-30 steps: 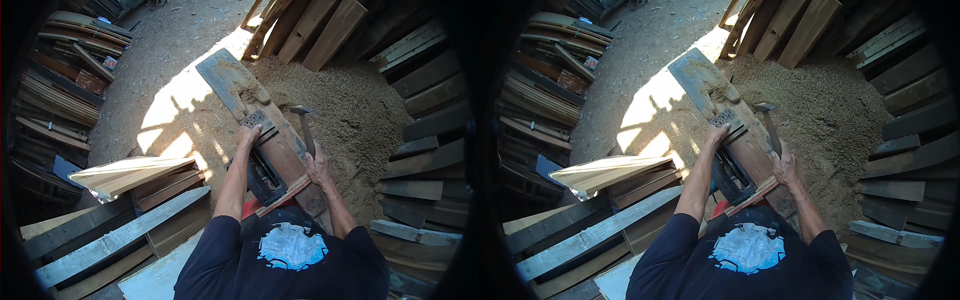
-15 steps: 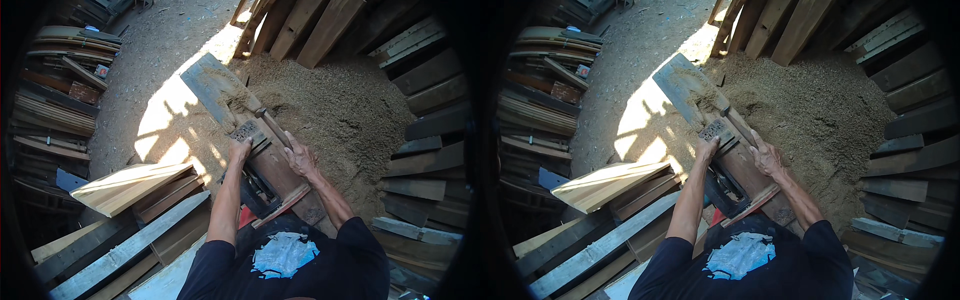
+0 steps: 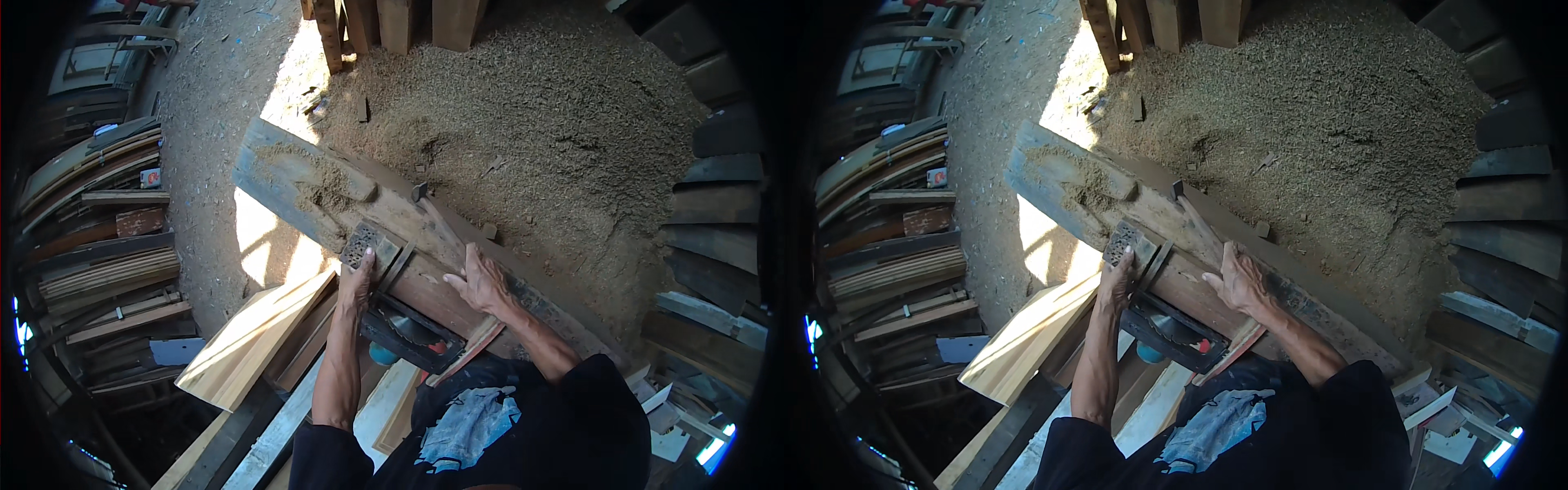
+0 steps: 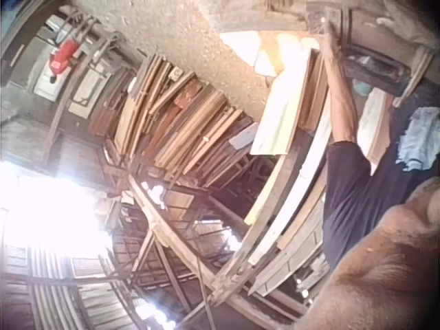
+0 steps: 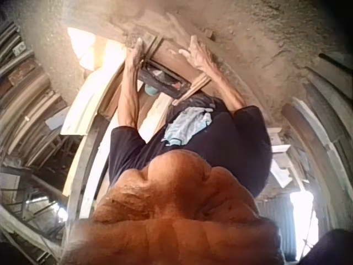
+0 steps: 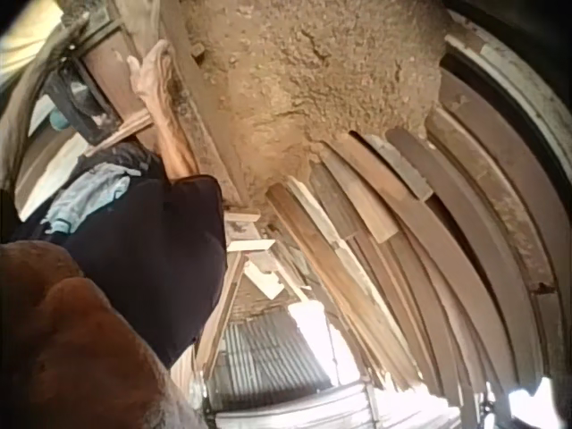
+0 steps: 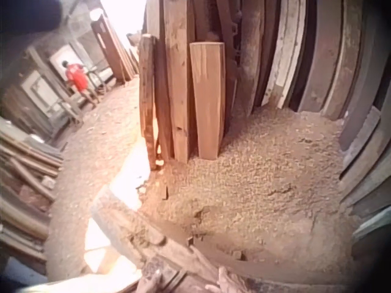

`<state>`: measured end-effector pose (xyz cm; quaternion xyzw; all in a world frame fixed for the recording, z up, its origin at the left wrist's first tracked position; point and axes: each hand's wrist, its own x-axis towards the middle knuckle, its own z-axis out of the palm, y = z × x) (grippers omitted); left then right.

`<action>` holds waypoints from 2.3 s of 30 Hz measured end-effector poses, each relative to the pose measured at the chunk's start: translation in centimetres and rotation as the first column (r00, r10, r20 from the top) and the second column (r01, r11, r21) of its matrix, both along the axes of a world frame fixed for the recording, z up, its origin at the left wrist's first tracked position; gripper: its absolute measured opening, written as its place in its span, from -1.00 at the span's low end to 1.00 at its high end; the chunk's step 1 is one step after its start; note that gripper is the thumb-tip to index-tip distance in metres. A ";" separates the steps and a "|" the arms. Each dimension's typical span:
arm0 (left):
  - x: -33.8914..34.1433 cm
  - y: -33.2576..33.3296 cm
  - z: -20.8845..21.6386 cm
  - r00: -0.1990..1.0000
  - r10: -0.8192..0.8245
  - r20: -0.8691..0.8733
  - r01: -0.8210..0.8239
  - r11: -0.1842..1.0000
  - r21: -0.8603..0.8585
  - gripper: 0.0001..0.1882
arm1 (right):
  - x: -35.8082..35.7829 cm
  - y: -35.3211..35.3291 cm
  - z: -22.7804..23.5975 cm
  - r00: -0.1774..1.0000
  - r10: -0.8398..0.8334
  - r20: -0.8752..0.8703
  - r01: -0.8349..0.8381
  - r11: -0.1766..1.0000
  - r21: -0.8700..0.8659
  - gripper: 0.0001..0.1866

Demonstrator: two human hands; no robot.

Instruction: The person operates a circular saw to cut a wooden board and then uses a hammer to strike a small object or nail on the wood.

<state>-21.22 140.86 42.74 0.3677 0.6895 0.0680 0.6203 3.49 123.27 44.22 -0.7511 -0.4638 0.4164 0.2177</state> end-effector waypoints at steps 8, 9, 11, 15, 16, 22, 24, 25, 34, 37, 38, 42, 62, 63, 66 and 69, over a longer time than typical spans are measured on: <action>0.1 1.0 0.1 0.978 0.183 0.100 -0.176 0.982 -0.075 -0.66 | -0.4 -1.1 -1.9 0.982 -0.131 -0.134 0.127 0.991 -0.033 -0.23; -0.3 1.0 0.2 0.974 0.206 0.094 -0.198 0.976 -0.091 -0.64 | 0.0 -0.8 -1.3 0.969 -0.119 -0.218 0.092 0.987 -0.131 -0.19; 0.2 0.8 0.7 0.973 0.225 0.051 -0.219 0.971 -0.095 -0.60 | 0.0 -1.3 -1.5 0.965 -0.117 -0.234 0.090 0.988 -0.125 -0.18; 1.3 0.9 2.2 0.968 0.234 -0.092 -0.240 0.968 -0.068 -0.65 | 0.3 -0.8 -1.8 0.940 -0.100 -0.328 0.055 0.988 -0.144 -0.23; 1.3 0.9 2.3 0.968 0.221 -0.123 -0.232 0.969 -0.084 -0.69 | 0.4 -0.9 -2.0 0.928 -0.110 -0.355 0.061 0.987 -0.147 -0.24; 1.7 1.2 3.1 0.953 0.184 -0.243 -0.204 0.977 -0.061 -0.67 | 1.5 -0.4 -1.8 0.891 -0.193 -0.411 0.127 0.975 -0.182 -0.36; 0.8 1.8 4.0 0.968 0.151 -0.201 -0.187 0.967 -0.174 -0.47 | 1.6 -0.7 -2.8 0.877 -0.191 -0.441 0.185 0.981 -0.056 -0.44; 0.8 1.9 4.3 0.970 0.148 -0.191 -0.185 0.963 -0.193 -0.35 | 2.0 -0.4 -3.1 0.837 -0.227 -0.497 0.224 0.972 -0.066 -0.52; 2.2 2.0 5.0 0.960 0.155 -0.235 -0.190 0.973 -0.133 -0.24 | 2.8 -0.8 -4.3 0.684 -0.306 -0.663 0.288 0.947 -0.140 -0.59; 2.8 2.2 5.6 0.946 0.174 -0.274 -0.230 0.955 -0.188 -0.18 | 2.4 -1.5 -4.1 0.665 -0.320 -0.675 0.285 0.944 -0.166 -0.53; 2.8 2.3 5.6 0.943 0.174 -0.284 -0.232 0.955 -0.185 -0.18 | 2.5 -1.3 -4.1 0.658 -0.319 -0.682 0.283 0.944 -0.169 -0.53; 2.8 2.0 5.7 0.937 0.192 -0.292 -0.252 0.950 -0.182 -0.24 | 2.6 -2.0 -4.0 0.621 -0.341 -0.706 0.301 0.935 -0.187 -0.56; 1.1 1.5 2.8 0.982 0.058 -0.180 -0.077 0.992 -0.103 -0.45 | 1.0 -0.7 -3.6 0.668 -0.390 -0.633 0.424 0.899 -0.106 -0.72; 1.2 1.5 2.7 0.985 0.050 -0.166 -0.063 0.995 -0.076 -0.46 | 0.8 -0.4 -3.0 0.604 -0.469 -0.644 0.459 0.866 -0.199 -0.73; 1.7 1.4 1.6 0.977 0.036 -0.209 -0.047 0.998 -0.048 -0.43 | 0.6 -0.1 -2.5 0.628 -0.476 -0.616 0.470 0.862 -0.187 -0.75; -1.6 0.5 -1.7 0.993 0.012 -0.117 -0.005 0.998 0.064 -0.32 | 0.1 0.0 -2.3 0.588 -0.472 -0.657 0.526 0.840 -0.132 -0.77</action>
